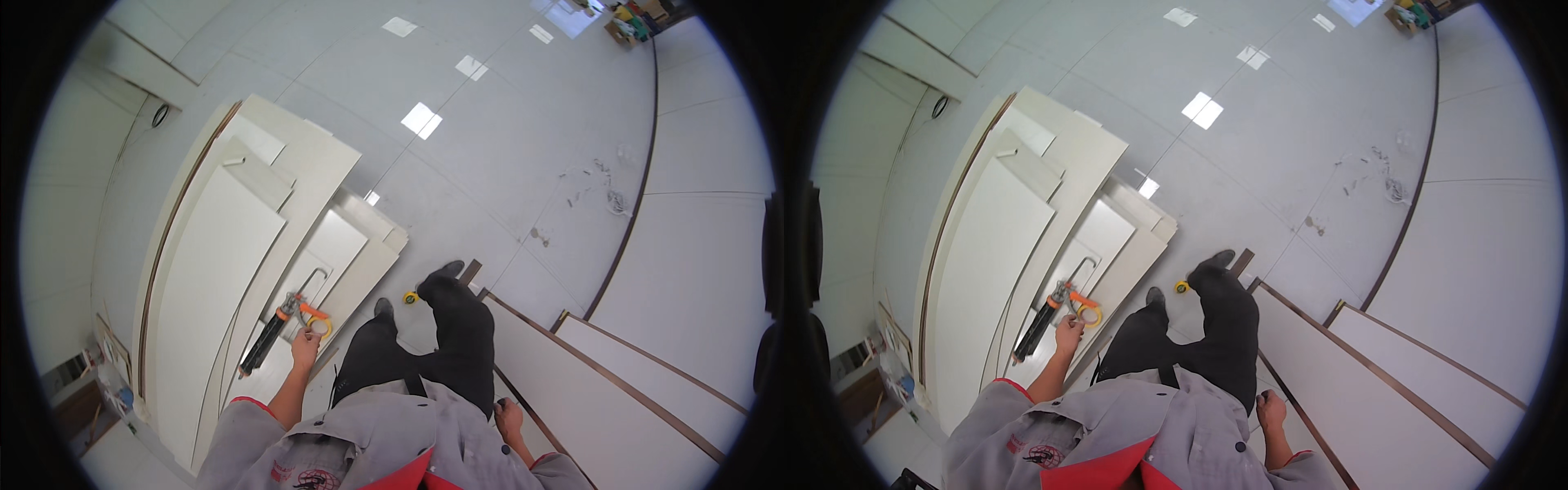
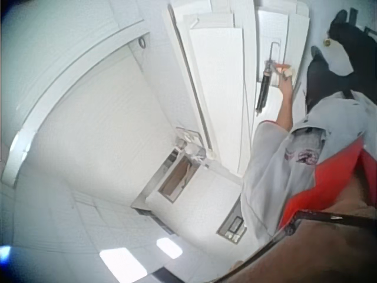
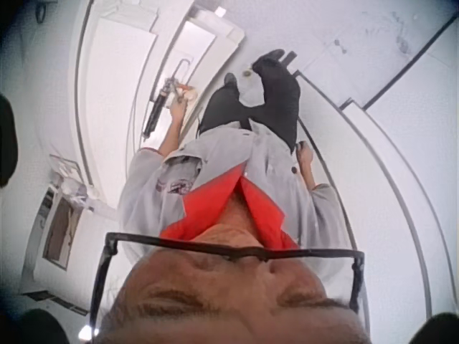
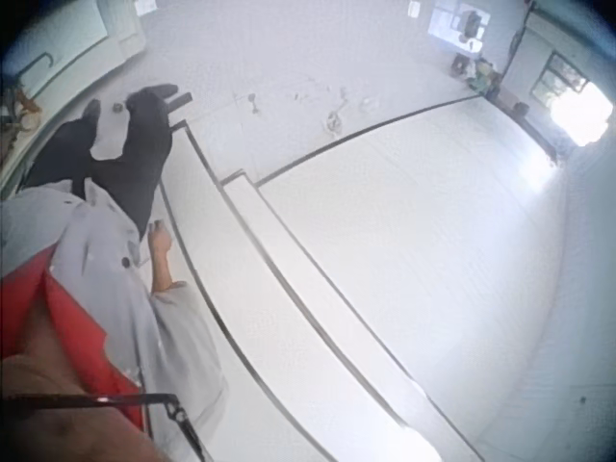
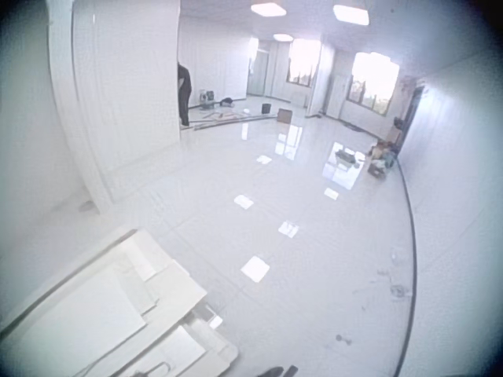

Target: The person installs a metal trim piece along the bottom edge of a white cabinet door. They position the trim, align it with the door edge, and secure it in place by hand while kneeling on the floor.

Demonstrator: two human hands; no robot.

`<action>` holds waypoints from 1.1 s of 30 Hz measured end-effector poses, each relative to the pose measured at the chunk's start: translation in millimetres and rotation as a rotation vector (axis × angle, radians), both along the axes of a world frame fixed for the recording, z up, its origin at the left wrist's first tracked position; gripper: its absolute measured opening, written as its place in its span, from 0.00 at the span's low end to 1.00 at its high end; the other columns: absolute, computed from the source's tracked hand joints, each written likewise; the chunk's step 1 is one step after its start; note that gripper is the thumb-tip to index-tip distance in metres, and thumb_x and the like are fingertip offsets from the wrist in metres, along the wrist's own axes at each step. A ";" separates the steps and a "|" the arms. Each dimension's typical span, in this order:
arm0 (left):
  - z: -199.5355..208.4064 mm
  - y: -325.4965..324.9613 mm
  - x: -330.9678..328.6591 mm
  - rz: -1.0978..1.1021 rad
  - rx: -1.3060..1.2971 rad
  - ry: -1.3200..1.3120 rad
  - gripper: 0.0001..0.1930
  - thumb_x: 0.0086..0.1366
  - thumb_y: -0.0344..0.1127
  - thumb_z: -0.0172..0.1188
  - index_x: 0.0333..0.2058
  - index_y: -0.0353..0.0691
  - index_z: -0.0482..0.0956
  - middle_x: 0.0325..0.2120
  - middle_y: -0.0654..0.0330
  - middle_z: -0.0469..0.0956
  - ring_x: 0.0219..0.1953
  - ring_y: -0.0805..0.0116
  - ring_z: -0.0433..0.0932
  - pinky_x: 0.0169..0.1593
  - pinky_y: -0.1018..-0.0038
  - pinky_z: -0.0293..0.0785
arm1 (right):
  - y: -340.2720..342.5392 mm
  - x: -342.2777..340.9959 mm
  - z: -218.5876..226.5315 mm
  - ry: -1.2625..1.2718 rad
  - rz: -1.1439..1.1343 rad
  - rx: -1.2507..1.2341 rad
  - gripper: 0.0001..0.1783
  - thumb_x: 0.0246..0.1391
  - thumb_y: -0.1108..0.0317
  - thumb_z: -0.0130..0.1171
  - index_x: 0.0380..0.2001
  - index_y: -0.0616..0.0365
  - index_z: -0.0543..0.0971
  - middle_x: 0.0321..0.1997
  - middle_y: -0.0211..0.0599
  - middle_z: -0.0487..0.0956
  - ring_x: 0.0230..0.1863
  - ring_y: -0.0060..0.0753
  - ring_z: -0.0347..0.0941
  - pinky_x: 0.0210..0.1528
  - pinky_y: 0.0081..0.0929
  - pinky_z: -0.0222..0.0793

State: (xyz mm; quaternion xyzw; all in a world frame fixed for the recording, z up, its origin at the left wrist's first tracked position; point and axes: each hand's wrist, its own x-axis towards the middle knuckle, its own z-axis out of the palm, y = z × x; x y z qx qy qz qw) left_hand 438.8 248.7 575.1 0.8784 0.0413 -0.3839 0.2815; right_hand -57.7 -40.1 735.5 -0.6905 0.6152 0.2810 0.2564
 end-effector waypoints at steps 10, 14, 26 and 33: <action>-3.7 -184.6 112.9 -0.001 -0.169 0.156 0.26 0.63 0.37 0.64 0.57 0.32 0.70 0.36 0.52 0.80 0.33 0.66 0.82 0.30 0.72 0.78 | -108.0 53.9 -59.1 -0.023 -0.096 0.211 0.17 0.55 0.54 0.56 0.37 0.55 0.81 0.36 0.53 0.82 0.44 0.58 0.78 0.47 0.51 0.73; 40.0 -262.1 135.2 -0.032 -0.054 0.203 0.27 0.62 0.35 0.64 0.57 0.28 0.69 0.33 0.52 0.80 0.33 0.65 0.83 0.30 0.69 0.79 | -192.7 100.3 -73.2 -0.104 -0.163 0.074 0.16 0.56 0.55 0.56 0.37 0.55 0.80 0.35 0.50 0.83 0.40 0.58 0.79 0.44 0.51 0.74; 108.6 -770.8 179.5 -0.806 -0.254 0.167 0.26 0.65 0.35 0.61 0.57 0.28 0.69 0.35 0.56 0.80 0.33 0.70 0.80 0.32 0.75 0.76 | -218.7 122.7 -64.8 -0.113 -0.882 -0.160 0.14 0.53 0.57 0.58 0.35 0.56 0.81 0.34 0.50 0.83 0.39 0.56 0.80 0.42 0.52 0.74; 81.9 -964.0 62.2 -1.549 -0.075 0.229 0.24 0.65 0.36 0.60 0.55 0.28 0.72 0.35 0.55 0.81 0.33 0.69 0.81 0.33 0.74 0.77 | -161.7 212.3 -95.3 -0.001 -1.491 -0.137 0.15 0.55 0.57 0.57 0.36 0.57 0.80 0.35 0.49 0.83 0.41 0.54 0.80 0.42 0.52 0.74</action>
